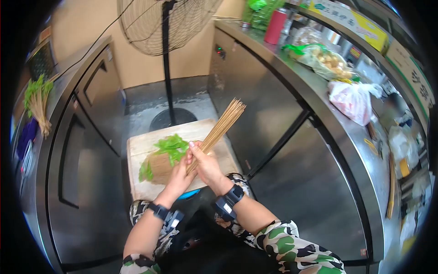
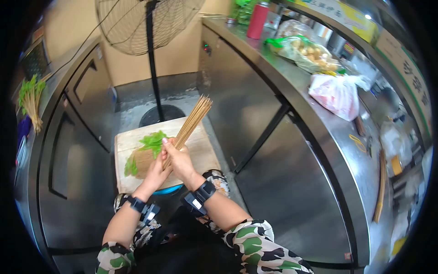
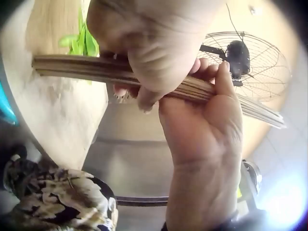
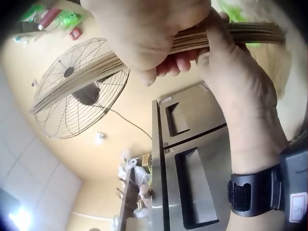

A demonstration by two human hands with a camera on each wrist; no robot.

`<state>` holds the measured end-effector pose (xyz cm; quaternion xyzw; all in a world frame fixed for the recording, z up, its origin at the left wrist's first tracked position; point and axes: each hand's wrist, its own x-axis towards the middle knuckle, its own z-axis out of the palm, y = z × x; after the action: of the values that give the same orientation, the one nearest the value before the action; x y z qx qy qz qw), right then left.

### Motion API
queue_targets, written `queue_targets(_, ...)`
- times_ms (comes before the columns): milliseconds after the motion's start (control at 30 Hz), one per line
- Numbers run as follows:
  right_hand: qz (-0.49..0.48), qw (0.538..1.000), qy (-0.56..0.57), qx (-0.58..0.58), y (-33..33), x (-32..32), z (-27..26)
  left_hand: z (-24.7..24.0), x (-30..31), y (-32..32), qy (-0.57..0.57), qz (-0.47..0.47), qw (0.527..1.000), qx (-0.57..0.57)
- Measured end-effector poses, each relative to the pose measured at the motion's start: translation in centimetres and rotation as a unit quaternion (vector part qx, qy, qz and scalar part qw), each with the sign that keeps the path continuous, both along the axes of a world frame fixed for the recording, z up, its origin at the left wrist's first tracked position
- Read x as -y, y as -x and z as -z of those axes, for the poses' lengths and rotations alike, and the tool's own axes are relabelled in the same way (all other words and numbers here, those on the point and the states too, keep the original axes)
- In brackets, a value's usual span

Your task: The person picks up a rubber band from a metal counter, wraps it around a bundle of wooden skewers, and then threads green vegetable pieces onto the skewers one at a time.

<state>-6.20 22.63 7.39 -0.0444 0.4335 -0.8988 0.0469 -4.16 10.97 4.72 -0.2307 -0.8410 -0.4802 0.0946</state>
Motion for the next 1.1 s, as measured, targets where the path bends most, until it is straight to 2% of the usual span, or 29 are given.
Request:
queue_targets(100,-0.046,0.996,0.071,0.009,-1.9,-1.6,-1.9,-2.8,-0.1,-2.1,0.004,0.048,0.998,0.026)
queue_targets(200,0.004,0.996,0.087,-0.003,-3.7,-3.3,-3.8,-3.8,0.6,-4.5,0.079,0.082,0.992,0.046)
queue_targets(333,0.043,0.994,0.080,-0.065,-5.3,-6.6,-6.7,-6.4,1.1,-8.4,0.056,0.149,0.959,0.236)
queue_targets(367,0.049,0.993,0.077,-0.081,-5.7,-7.3,-7.2,-6.5,1.5,-9.1,0.004,0.169,0.933,0.317)
queue_targets(433,0.049,0.989,0.083,-0.117,-6.7,-8.6,-8.0,-6.2,2.3,-10.5,-0.102,0.203,0.853,0.470)
queue_targets(467,0.065,0.986,0.081,-0.134,-7.3,-8.9,-8.7,-6.3,2.3,-11.3,-0.173,0.233,0.812,0.506)
queue_targets(633,0.045,0.973,0.023,-0.224,-9.6,-10.2,-10.0,-6.7,3.1,-13.5,-0.268,0.324,0.699,0.578)
queue_targets(733,0.045,0.973,-0.018,-0.225,-10.9,-10.5,-11.1,-6.0,3.3,-14.3,-0.308,0.373,0.643,0.594)
queue_targets(967,0.060,0.969,-0.083,-0.224,-12.3,-11.0,-11.7,-5.2,2.5,-15.7,-0.351,0.397,0.587,0.612)
queue_targets(1067,0.175,0.946,-0.112,-0.249,-12.7,-10.0,-11.4,-5.2,2.2,-15.9,-0.347,0.385,0.620,0.589)
queue_targets(1100,0.216,0.928,-0.160,-0.258,-12.7,-10.0,-11.2,-5.1,2.2,-15.8,-0.347,0.373,0.635,0.581)
